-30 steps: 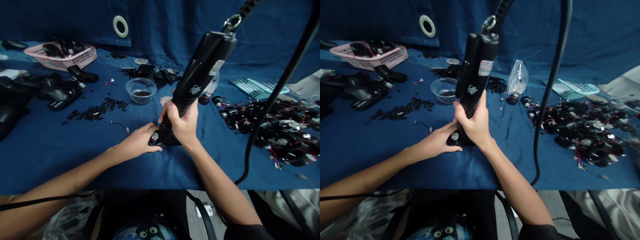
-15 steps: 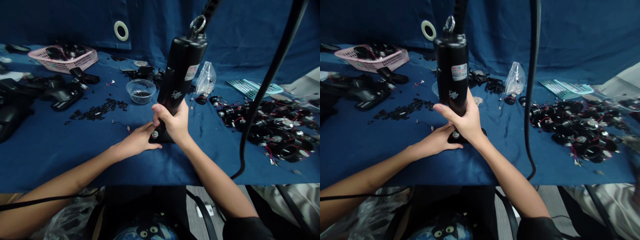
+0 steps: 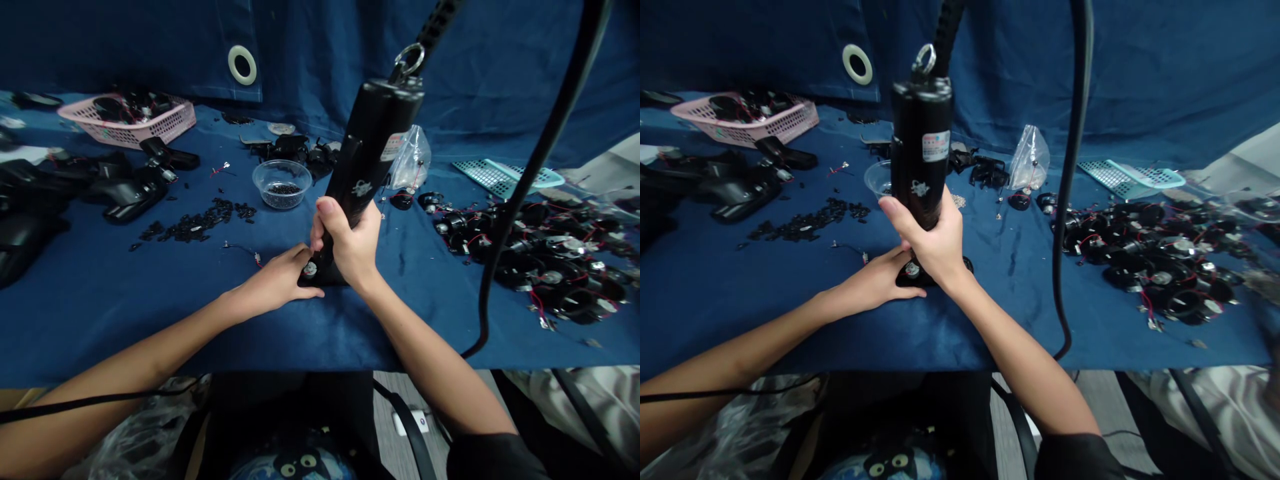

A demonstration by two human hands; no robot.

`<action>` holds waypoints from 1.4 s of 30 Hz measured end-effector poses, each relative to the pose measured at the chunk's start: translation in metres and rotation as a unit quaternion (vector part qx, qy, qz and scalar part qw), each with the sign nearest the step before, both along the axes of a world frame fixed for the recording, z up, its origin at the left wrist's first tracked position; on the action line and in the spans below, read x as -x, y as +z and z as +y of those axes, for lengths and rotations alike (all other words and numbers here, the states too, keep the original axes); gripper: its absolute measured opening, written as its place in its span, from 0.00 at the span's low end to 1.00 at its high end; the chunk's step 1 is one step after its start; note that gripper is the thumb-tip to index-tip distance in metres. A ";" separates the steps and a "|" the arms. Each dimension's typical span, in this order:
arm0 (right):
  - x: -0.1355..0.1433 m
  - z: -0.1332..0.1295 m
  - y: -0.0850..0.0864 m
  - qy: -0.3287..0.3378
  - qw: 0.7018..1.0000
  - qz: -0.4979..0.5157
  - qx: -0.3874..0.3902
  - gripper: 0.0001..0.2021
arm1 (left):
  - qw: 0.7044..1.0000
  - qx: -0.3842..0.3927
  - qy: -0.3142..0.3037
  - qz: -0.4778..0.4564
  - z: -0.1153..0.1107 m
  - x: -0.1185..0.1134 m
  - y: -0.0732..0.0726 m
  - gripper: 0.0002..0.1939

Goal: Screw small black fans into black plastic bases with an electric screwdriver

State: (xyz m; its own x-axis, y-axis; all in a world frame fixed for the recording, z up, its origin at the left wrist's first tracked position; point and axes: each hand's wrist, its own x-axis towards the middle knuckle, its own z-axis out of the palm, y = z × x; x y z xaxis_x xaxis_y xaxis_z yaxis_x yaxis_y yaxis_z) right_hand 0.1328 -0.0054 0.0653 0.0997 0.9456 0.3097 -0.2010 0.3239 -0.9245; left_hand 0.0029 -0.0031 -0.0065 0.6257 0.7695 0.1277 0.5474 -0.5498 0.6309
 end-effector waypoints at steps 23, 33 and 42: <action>-0.008 0.007 -0.009 0.029 0.994 -0.084 -0.065 0.20 | 1.000 0.008 0.000 -0.003 0.000 -0.001 0.003 0.35; -0.008 0.007 -0.007 0.023 0.994 -0.090 -0.063 0.21 | 1.000 0.012 0.006 0.001 0.000 -0.001 0.003 0.35; -0.010 0.008 -0.012 0.030 0.996 -0.056 -0.068 0.19 | 1.000 0.005 -0.006 -0.015 0.002 -0.001 0.001 0.37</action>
